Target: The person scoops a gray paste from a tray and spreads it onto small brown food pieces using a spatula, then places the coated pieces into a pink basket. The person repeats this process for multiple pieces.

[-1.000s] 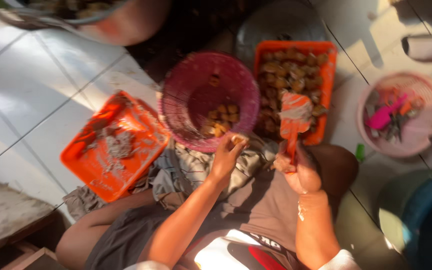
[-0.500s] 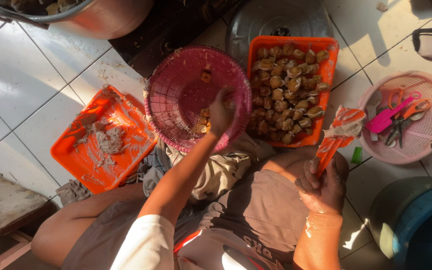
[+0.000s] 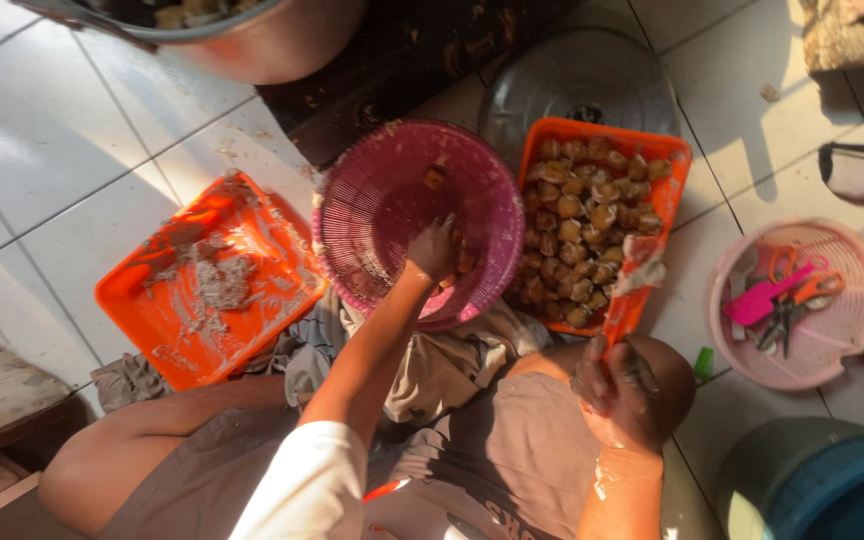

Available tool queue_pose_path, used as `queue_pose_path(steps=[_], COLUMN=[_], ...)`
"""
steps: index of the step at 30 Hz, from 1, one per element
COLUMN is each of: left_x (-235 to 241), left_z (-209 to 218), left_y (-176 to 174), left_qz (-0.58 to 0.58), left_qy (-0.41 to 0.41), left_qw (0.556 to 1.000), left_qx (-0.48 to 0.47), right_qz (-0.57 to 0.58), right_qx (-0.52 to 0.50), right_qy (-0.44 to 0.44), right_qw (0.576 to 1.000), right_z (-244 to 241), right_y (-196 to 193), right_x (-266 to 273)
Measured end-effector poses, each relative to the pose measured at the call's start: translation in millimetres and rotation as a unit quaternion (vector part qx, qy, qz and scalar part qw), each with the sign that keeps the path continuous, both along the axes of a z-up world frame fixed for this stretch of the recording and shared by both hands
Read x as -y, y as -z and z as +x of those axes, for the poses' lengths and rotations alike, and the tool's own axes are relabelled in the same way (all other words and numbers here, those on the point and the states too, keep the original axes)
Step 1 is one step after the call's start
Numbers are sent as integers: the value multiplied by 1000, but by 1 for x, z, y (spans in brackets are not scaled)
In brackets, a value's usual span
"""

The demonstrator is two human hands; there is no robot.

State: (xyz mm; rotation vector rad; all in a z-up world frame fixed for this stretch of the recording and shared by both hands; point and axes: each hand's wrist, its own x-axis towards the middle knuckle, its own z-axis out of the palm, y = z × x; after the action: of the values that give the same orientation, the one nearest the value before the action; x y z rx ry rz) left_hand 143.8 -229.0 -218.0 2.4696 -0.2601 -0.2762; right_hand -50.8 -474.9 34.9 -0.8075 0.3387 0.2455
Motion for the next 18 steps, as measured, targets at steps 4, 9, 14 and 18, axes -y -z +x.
queue_pose_path(steps=[4,9,14,18], left_x=[-24,-27,-46,-61], left_z=[-23,-77,-102,-117], left_y=[-84,-189,-244,-252], left_qz=[-239,-360,-464,-533], left_qy=[-88,-139,-139,-94], left_qw=[967,918,867,829], left_qx=[-5,-84,-116,-138], right_qz=[-97,-347,-228,-197], right_qx=[-28,59,26,14], right_qy=[-1,-22,-3,27], right_qw=[995,936,973,980], right_z=[30,68,71,63], right_y=[21,44,32,23], right_x=[-43,-109,-134,-138])
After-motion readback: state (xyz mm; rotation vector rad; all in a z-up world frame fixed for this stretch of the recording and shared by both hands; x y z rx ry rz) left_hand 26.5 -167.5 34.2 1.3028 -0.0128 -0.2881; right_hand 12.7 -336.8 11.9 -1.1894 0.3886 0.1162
